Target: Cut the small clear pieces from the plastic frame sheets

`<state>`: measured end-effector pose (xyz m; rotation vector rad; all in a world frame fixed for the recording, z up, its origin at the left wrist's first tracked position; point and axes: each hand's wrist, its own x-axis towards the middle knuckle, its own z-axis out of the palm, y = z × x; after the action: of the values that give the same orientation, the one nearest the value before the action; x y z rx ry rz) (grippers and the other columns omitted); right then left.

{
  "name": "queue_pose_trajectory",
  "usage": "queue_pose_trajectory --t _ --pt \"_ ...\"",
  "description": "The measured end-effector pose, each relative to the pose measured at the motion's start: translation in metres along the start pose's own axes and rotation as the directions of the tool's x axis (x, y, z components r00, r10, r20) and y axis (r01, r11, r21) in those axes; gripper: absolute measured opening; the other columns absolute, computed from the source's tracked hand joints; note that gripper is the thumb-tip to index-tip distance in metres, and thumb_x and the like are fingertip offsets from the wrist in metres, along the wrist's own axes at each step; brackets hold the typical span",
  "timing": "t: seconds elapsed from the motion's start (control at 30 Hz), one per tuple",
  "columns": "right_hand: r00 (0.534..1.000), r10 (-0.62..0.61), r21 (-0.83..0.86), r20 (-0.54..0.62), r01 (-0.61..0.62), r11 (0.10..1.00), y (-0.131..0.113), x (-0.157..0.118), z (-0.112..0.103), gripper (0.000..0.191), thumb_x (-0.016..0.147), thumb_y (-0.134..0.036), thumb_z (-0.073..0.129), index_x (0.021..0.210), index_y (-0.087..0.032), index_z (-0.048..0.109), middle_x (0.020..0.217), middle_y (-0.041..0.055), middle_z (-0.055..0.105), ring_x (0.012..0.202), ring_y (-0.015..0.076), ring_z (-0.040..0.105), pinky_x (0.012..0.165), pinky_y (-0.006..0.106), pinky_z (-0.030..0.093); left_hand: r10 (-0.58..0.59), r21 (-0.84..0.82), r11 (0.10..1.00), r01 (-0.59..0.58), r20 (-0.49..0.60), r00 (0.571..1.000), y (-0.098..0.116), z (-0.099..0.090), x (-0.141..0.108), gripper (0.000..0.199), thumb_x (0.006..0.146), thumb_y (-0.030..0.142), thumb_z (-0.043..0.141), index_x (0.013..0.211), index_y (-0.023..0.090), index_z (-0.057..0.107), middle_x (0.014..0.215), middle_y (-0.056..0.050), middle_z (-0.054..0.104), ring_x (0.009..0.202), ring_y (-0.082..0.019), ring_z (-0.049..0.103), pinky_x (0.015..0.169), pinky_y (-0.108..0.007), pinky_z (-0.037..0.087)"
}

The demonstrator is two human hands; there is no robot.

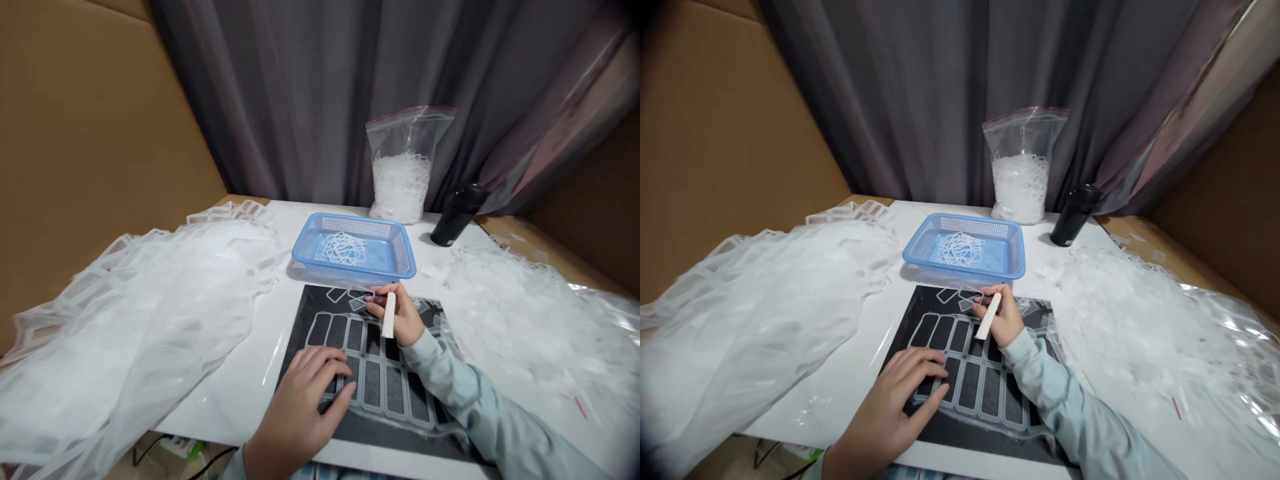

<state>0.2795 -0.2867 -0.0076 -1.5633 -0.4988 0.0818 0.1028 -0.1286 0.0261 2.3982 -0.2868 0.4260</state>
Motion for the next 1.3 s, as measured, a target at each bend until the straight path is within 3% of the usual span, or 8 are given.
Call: queue_pose_trajectory --t 0.23,0.33,0.4,0.57,0.93,1.03,1.13,1.3 --pt "0.993 -0.109 -0.322 -0.038 0.091 0.942 -0.033 -0.006 -0.006 0.039 0.098 -0.055 0.044 0.109 -0.020 0.057 0.095 0.0086 0.064 0.091 0.0253 0.061 0.087 0.041 0.045 0.134 0.084 0.985 -0.147 0.147 0.980 0.002 0.000 0.000 0.029 0.094 0.019 0.055 0.123 0.022 0.055 0.123 -0.003 0.062 0.114 -0.021 0.055 0.099 -0.040 0.045" --pt "0.988 -0.140 -0.351 0.062 0.153 0.924 -0.046 -0.011 -0.005 0.046 0.103 -0.051 0.032 0.098 -0.021 0.067 0.097 0.0078 0.066 0.094 0.0240 0.061 0.089 0.038 0.045 0.145 0.175 0.968 -0.178 0.188 0.971 0.000 0.001 -0.001 0.038 0.094 0.021 0.055 0.132 0.019 0.050 0.131 -0.005 0.058 0.119 -0.022 0.053 0.102 -0.042 0.046" --pt "0.976 -0.146 -0.326 0.160 0.192 0.926 -0.050 -0.015 -0.003 0.055 0.104 -0.051 0.029 0.083 -0.021 0.071 0.086 0.0065 0.068 0.082 0.0208 0.063 0.079 0.033 0.049 0.149 0.211 0.959 -0.187 0.184 0.972 -0.001 0.003 -0.001 0.038 0.094 0.022 0.055 0.131 0.018 0.051 0.132 -0.006 0.058 0.120 -0.023 0.053 0.102 -0.044 0.047" --pt "0.924 -0.146 -0.237 0.352 0.239 0.942 -0.048 -0.023 0.006 0.041 0.098 -0.045 0.053 0.070 -0.018 0.065 0.059 0.0004 0.064 0.047 0.0116 0.055 0.048 0.023 0.044 0.152 0.238 0.954 -0.183 0.140 0.978 -0.001 0.006 -0.001 0.035 0.093 0.021 0.055 0.128 0.016 0.054 0.129 -0.008 0.060 0.118 -0.024 0.055 0.099 -0.045 0.050" --pt "0.855 -0.256 -0.300 0.452 0.415 0.859 -0.041 -0.026 0.007 0.039 0.098 -0.042 0.055 0.068 -0.018 0.056 0.053 -0.0017 0.056 0.043 0.0086 0.046 0.043 0.021 0.036 0.147 0.178 0.971 -0.161 0.087 0.985 0.002 0.006 0.000 0.031 0.092 0.019 0.056 0.124 0.017 0.057 0.122 -0.007 0.063 0.115 -0.023 0.057 0.098 -0.044 0.048" --pt "0.788 -0.350 -0.342 0.506 0.556 0.757 -0.040 -0.028 0.009 0.037 0.100 -0.037 0.052 0.068 -0.018 0.056 0.055 -0.0018 0.056 0.045 0.0083 0.045 0.047 0.022 0.033 0.145 0.159 0.975 -0.154 0.064 0.987 0.001 0.007 0.000 0.030 0.092 0.019 0.056 0.122 0.018 0.057 0.120 -0.006 0.064 0.111 -0.023 0.058 0.098 -0.043 0.046" --pt "0.681 -0.462 -0.360 0.568 0.710 0.605 -0.040 -0.031 0.012 0.038 0.100 -0.028 0.050 0.063 -0.018 0.053 0.053 -0.0018 0.051 0.047 0.0100 0.041 0.048 0.028 0.023 0.125 0.120 0.984 -0.134 0.086 0.988 0.002 0.007 0.000 0.023 0.092 0.018 0.057 0.115 0.018 0.059 0.110 -0.004 0.065 0.102 -0.022 0.059 0.096 -0.043 0.045" --pt "0.500 -0.590 -0.419 0.633 0.863 0.283 -0.047 -0.034 0.016 0.038 0.102 -0.019 0.045 0.064 -0.017 0.051 0.054 -0.0007 0.048 0.051 0.0131 0.037 0.051 0.032 0.018 0.097 0.094 0.990 -0.106 0.102 0.990 0.002 0.008 0.000 0.018 0.090 0.016 0.057 0.107 0.018 0.058 0.104 -0.004 0.063 0.097 -0.022 0.056 0.091 -0.044 0.046"
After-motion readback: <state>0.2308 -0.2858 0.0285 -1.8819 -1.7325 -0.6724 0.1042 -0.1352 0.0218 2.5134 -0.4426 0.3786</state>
